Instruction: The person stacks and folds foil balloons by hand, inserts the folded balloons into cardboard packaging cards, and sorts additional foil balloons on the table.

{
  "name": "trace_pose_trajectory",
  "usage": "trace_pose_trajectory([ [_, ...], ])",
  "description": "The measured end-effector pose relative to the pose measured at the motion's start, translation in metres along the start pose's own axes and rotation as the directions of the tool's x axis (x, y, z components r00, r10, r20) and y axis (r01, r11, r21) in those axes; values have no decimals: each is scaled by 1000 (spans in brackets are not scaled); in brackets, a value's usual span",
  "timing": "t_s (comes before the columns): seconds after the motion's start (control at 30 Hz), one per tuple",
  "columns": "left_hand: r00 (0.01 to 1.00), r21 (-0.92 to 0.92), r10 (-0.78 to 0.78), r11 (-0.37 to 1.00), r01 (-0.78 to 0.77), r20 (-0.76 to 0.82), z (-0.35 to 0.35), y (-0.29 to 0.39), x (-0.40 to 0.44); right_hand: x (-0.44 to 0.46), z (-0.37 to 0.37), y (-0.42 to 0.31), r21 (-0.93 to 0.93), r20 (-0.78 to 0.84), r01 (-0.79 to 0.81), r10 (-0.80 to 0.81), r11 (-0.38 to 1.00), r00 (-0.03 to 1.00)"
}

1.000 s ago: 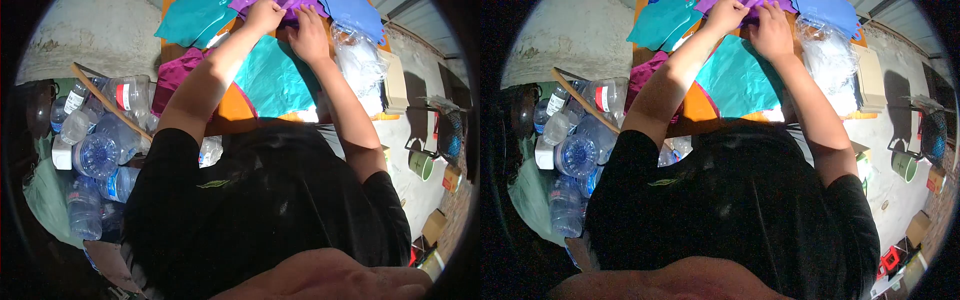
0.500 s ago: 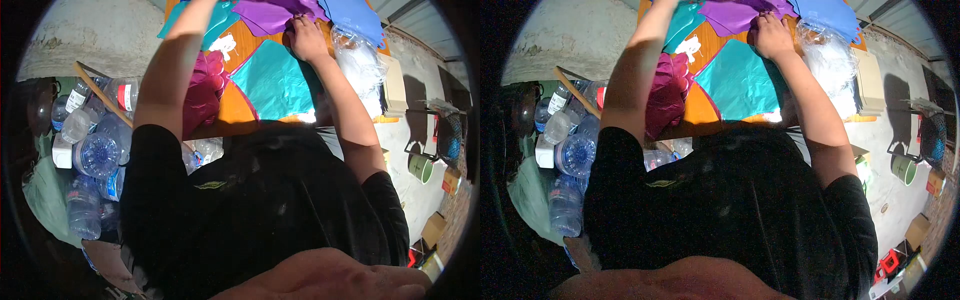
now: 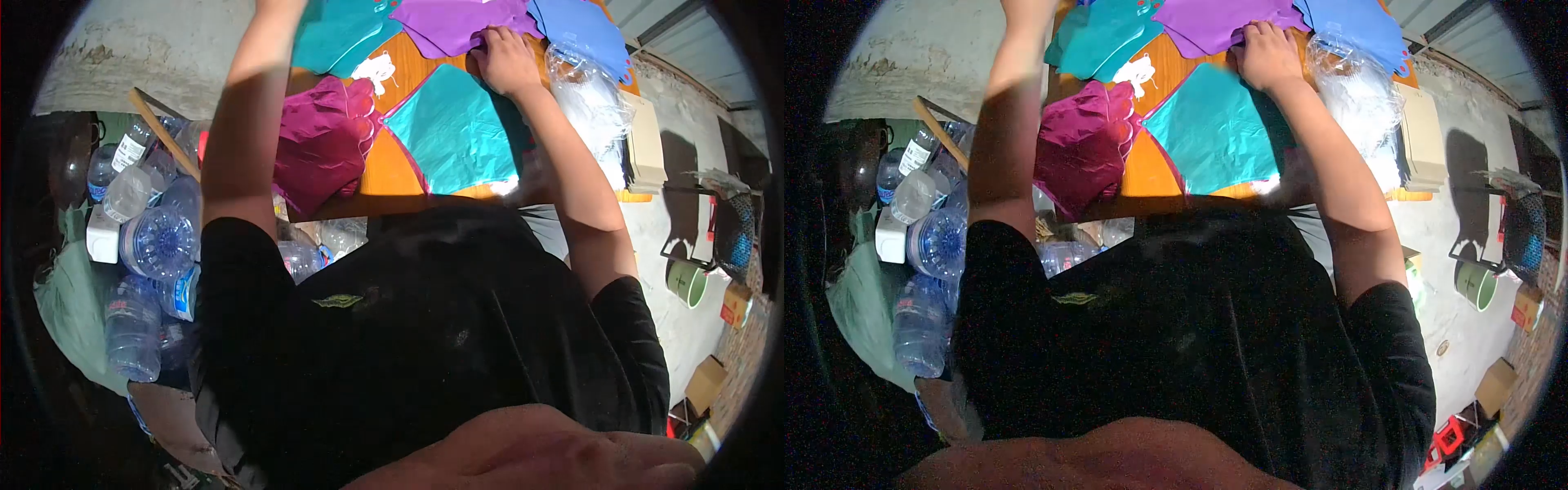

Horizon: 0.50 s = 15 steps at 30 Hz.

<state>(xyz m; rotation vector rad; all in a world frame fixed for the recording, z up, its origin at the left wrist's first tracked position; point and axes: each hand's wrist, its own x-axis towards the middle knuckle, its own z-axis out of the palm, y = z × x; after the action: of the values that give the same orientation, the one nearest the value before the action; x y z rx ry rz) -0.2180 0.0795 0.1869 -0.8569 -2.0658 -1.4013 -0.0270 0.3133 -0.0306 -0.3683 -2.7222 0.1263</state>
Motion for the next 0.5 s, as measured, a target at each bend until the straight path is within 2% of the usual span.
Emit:
trace_pose_trajectory([
  [0.07,974,145,93,981,-125,209,-12,21,-42,3,-5,1,6,-230,35,-33,999,973],
  [0.1,974,147,88,982,-120,210,-15,26,-60,-1,-29,-8,110,-322,20,17,994,947],
  [0.13,925,174,296,924,-341,238,-17,29,-81,-5,-39,-19,113,-313,20,16,993,950],
  [0.17,830,190,486,818,-542,274,-18,28,-102,-11,-45,-29,506,-334,-37,235,862,913],
  [0.2,692,194,652,669,-718,312,-17,23,-121,-19,-56,-35,813,-263,-51,444,580,857],
  [0.23,696,116,626,709,-696,353,-13,14,-140,-33,-84,-41,971,131,-207,459,121,879],
  [0.27,696,39,599,746,-665,396,-11,5,-160,-44,-83,-33,966,253,-203,402,-163,880],
  [0.33,708,-33,592,776,-630,385,-12,7,-197,-72,-122,-54,889,377,-309,159,-338,912],
  [0.4,708,15,542,789,-614,453,-14,25,-228,-97,-121,-61,855,485,-417,191,-310,853],
  [0.43,708,13,539,792,-611,456,-16,32,-239,-102,-128,-65,856,505,-470,154,-216,849],
  [0.47,663,-37,537,790,-611,522,-19,38,-248,-107,-131,-75,881,447,-472,286,20,847],
  [0.5,612,-87,535,790,-607,583,-20,43,-257,-114,-114,-66,909,385,-415,287,49,877],
])
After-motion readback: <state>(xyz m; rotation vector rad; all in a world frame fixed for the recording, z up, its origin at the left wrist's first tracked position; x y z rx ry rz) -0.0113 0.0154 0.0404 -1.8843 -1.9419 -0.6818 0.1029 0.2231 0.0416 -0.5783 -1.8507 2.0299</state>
